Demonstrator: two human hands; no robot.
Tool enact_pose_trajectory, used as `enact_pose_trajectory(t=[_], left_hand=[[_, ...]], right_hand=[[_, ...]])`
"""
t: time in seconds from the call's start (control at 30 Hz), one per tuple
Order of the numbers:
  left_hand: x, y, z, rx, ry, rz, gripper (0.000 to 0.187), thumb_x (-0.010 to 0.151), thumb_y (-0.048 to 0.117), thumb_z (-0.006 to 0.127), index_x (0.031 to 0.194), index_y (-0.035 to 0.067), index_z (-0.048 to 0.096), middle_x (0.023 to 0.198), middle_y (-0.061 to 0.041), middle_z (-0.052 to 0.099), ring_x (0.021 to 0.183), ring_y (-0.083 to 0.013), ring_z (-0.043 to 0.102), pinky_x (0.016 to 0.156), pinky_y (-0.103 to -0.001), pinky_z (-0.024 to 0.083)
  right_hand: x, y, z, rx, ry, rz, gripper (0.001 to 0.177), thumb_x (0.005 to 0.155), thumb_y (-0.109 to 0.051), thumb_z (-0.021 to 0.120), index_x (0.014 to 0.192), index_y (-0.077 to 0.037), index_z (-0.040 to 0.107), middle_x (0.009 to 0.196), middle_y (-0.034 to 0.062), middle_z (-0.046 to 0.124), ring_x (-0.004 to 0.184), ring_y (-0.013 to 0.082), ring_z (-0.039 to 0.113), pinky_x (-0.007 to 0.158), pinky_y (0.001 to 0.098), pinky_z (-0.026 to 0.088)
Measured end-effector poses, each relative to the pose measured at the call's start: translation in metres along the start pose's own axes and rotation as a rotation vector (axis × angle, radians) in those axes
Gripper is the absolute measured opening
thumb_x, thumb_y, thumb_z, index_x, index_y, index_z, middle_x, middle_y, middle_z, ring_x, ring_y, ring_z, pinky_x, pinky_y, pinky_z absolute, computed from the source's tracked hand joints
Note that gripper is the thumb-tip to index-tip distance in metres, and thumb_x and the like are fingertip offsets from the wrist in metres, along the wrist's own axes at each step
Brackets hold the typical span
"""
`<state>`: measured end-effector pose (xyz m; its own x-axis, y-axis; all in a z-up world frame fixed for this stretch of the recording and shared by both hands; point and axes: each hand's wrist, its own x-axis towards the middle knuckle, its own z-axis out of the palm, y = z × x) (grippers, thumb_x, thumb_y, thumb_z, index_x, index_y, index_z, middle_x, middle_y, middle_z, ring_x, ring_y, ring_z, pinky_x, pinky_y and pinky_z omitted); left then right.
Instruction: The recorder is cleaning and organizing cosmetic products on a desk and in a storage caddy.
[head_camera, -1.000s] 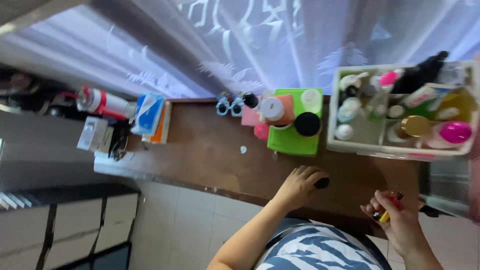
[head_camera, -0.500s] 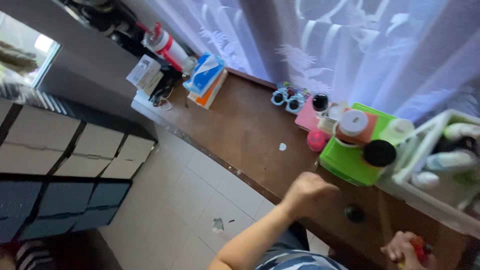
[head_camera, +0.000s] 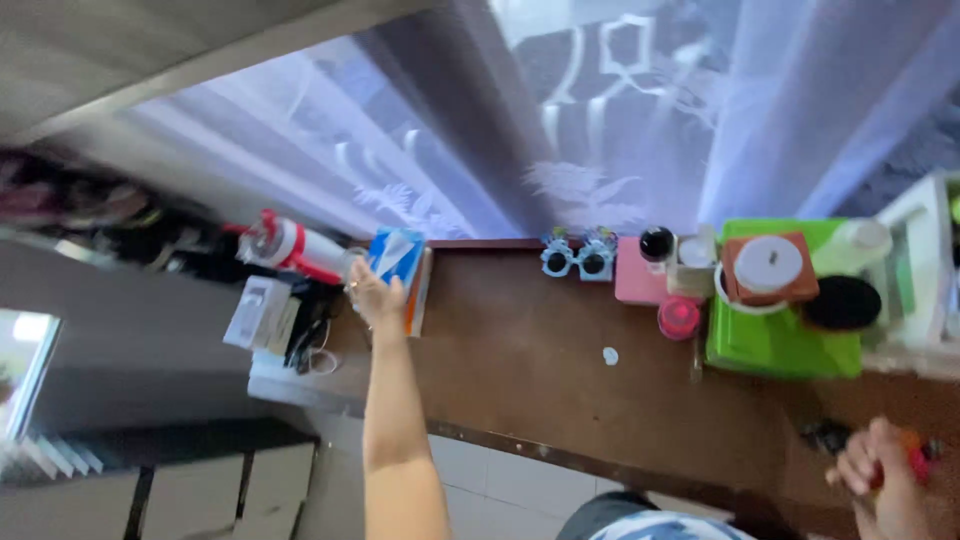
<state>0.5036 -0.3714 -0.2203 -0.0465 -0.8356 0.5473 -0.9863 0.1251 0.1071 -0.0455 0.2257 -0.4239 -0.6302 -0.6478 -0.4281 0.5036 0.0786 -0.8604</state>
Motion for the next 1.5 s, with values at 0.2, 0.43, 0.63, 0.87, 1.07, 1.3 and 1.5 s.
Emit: enact_pose_trajectory(t=[0.2, 0.43, 0.63, 0.87, 1.07, 1.3, 1.5], left_hand=[[0.010, -0.019, -0.004, -0.019, -0.232, -0.103, 0.039, 0.087, 0.028, 0.077, 0.124, 0.015, 0.072, 0.112, -0.012, 0.074, 0.103, -0.0322, 0.071, 0.087, -0.046, 0.055], [0.015, -0.027, 0.002, -0.106, 0.202, 0.076, 0.018, 0.100, 0.015, 0.063, 0.116, 0.012, 0.069, 0.107, -0.010, 0.075, 0.102, -0.0320, 0.072, 0.091, -0.043, 0.059], [0.046, 0.138, 0.085, -1.437, -0.099, 0.384, 0.022, 0.083, 0.017, 0.027, 0.087, -0.004, 0.032, 0.067, -0.015, 0.038, 0.058, -0.0229, 0.040, 0.049, -0.033, 0.031], [-0.073, 0.312, 0.089, -1.706, -0.884, 1.059, 0.034, 0.053, -0.001, 0.018, 0.085, -0.004, 0.030, 0.080, -0.025, 0.018, 0.072, -0.0357, 0.011, 0.057, -0.043, 0.001], [-0.115, 0.341, 0.070, -0.820, -0.684, 0.883, 0.064, 0.089, -0.007, 0.045, 0.151, 0.007, 0.047, 0.161, -0.018, 0.042, 0.154, -0.0404, 0.029, 0.124, -0.052, 0.026], [-0.127, 0.325, 0.064, -0.708, -0.633, 1.006, 0.071, 0.086, -0.007, 0.045, 0.156, -0.003, 0.034, 0.165, -0.022, 0.033, 0.154, -0.0373, 0.025, 0.125, -0.051, 0.024], [-0.141, 0.304, 0.035, -0.807, -0.697, 0.911, 0.068, 0.087, -0.005, 0.049, 0.155, 0.002, 0.042, 0.164, -0.018, 0.038, 0.156, -0.0321, 0.030, 0.128, -0.049, 0.026]], right_hand=[[-0.097, -0.145, 0.153, -0.006, 0.212, 0.029, 0.030, 0.113, -0.038, 0.046, 0.096, -0.014, 0.045, 0.085, 0.0006, 0.044, 0.059, 0.0124, 0.038, 0.068, 0.0379, 0.046], [-0.117, -0.123, 0.173, 0.039, 0.260, 0.030, 0.026, 0.113, -0.035, 0.049, 0.099, -0.014, 0.046, 0.086, 0.0015, 0.046, 0.059, 0.0113, 0.041, 0.065, 0.0355, 0.047], [-0.134, -0.120, 0.210, 0.063, 0.193, 0.041, 0.032, 0.113, -0.033, 0.049, 0.092, -0.009, 0.048, 0.078, 0.0031, 0.048, 0.055, 0.0130, 0.042, 0.059, 0.0363, 0.047], [-0.158, -0.126, 0.231, 0.094, 0.203, 0.076, 0.034, 0.113, -0.034, 0.049, 0.090, -0.009, 0.046, 0.079, 0.0038, 0.044, 0.057, 0.0130, 0.040, 0.062, 0.0354, 0.046], [-0.167, -0.097, 0.207, 0.046, 0.411, 0.158, 0.029, 0.111, -0.032, 0.051, 0.094, -0.008, 0.050, 0.080, 0.0053, 0.044, 0.056, 0.0142, 0.039, 0.061, 0.0380, 0.046], [-0.171, -0.090, 0.214, -0.197, 0.328, 0.182, 0.041, 0.111, -0.034, 0.049, 0.086, -0.001, 0.048, 0.077, 0.0092, 0.047, 0.053, 0.0170, 0.045, 0.061, 0.0425, 0.055], [-0.168, -0.095, 0.222, -0.123, 0.261, 0.102, 0.037, 0.109, -0.032, 0.053, 0.085, -0.004, 0.051, 0.076, 0.0072, 0.048, 0.054, 0.0142, 0.045, 0.062, 0.0379, 0.053]])
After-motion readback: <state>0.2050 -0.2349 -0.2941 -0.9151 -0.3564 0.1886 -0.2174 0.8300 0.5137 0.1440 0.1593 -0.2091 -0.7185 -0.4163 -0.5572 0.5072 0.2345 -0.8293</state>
